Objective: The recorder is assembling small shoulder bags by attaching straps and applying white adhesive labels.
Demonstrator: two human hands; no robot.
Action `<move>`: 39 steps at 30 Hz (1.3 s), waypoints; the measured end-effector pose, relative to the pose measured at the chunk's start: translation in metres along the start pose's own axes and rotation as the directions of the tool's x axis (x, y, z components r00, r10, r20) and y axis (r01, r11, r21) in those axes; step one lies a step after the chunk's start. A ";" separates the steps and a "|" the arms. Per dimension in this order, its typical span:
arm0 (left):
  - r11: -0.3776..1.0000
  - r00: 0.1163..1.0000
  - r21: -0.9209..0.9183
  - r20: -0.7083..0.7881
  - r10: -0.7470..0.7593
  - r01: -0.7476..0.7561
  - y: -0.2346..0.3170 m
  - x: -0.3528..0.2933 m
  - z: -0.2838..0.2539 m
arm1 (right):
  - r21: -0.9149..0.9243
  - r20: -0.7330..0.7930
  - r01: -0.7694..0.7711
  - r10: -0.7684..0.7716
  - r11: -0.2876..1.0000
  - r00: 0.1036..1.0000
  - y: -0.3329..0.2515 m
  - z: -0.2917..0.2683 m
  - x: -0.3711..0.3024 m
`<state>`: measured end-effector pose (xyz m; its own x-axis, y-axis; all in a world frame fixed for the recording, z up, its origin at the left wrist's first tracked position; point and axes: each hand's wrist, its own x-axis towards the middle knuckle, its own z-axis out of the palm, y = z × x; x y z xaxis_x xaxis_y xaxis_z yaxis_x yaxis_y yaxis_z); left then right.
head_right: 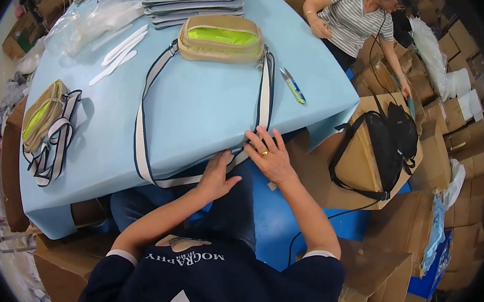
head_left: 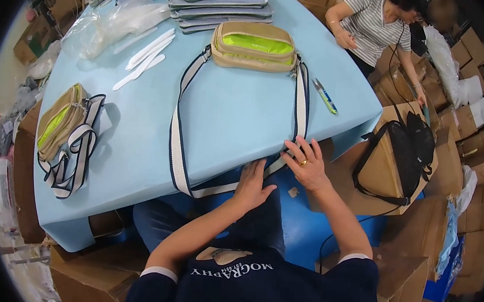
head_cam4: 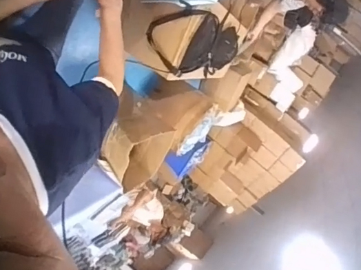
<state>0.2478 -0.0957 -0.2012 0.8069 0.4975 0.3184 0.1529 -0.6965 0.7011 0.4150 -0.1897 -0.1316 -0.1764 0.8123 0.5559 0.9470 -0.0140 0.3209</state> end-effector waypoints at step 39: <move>0.987 0.961 0.141 -0.252 0.111 -0.077 0.056 0.045 -0.109 | 0.691 0.109 -0.237 0.225 0.683 0.968 0.017 -0.017 0.097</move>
<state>0.2299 -0.0560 -0.0780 0.6492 0.5308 0.5448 0.1689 -0.7990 0.5772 0.4093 -0.1212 -0.0594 0.0721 0.8470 0.5267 0.8737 0.2011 -0.4429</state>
